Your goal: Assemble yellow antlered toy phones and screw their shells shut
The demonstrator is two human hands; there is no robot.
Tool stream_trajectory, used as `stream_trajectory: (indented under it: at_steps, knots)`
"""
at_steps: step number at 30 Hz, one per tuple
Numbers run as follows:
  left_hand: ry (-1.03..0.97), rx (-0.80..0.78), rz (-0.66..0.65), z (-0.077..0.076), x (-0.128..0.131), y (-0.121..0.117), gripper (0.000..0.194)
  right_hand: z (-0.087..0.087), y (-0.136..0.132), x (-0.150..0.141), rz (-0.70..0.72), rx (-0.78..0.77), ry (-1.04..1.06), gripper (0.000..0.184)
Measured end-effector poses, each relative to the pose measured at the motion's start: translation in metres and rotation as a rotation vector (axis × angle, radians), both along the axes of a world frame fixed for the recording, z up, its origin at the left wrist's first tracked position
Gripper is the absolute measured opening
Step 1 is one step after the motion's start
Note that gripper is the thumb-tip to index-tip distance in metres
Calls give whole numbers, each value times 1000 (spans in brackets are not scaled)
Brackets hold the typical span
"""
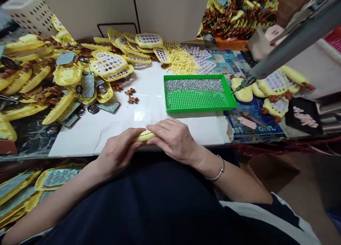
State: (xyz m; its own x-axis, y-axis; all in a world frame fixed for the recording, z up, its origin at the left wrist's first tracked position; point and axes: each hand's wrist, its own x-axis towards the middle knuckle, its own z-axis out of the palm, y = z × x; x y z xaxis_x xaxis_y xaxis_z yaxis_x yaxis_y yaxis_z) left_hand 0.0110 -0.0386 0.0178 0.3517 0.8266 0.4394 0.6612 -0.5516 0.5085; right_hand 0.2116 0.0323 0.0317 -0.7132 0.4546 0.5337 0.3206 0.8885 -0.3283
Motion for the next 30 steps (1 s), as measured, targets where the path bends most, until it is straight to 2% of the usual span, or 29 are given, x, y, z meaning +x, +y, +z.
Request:
stream_trajectory:
  at_steps: [7, 10, 12, 15, 18, 21, 23, 25, 28, 30]
  knots:
    - [-82, 86, 31, -10, 6, -2, 25, -6, -8, -6, -59, -24, 42, 24]
    - [-194, 3, 41, -12, 3, 0, 24, -6, -4, -6, -58, -88, 47, 25]
    - [-322, -129, 50, -11, 1, 1, 29, -6, 1, -4, -61, -175, 81, 26]
    - [-475, -238, 49, -9, -1, 3, 48, -7, 7, 1, -135, -414, 242, 27]
    - [-498, -217, 1, -4, 4, 5, 43, -11, 9, 7, -218, -657, 416, 33]
    - [-502, -155, -40, 1, 9, 7, 37, -15, 10, 12, -221, -759, 462, 39]
    - [-530, -190, -54, 4, 9, 9, 37, -13, 12, 15, -208, -742, 445, 39]
    - [-598, -365, -45, 6, 4, 12, 42, -8, 15, 16, -143, -641, 372, 34]
    - [-706, -798, -103, 9, -6, 21, 65, 5, 18, 11, 126, -333, 157, 27]
    - [-688, -1000, -238, 13, -8, 26, 68, 15, 15, 2, 313, -115, 45, 29]
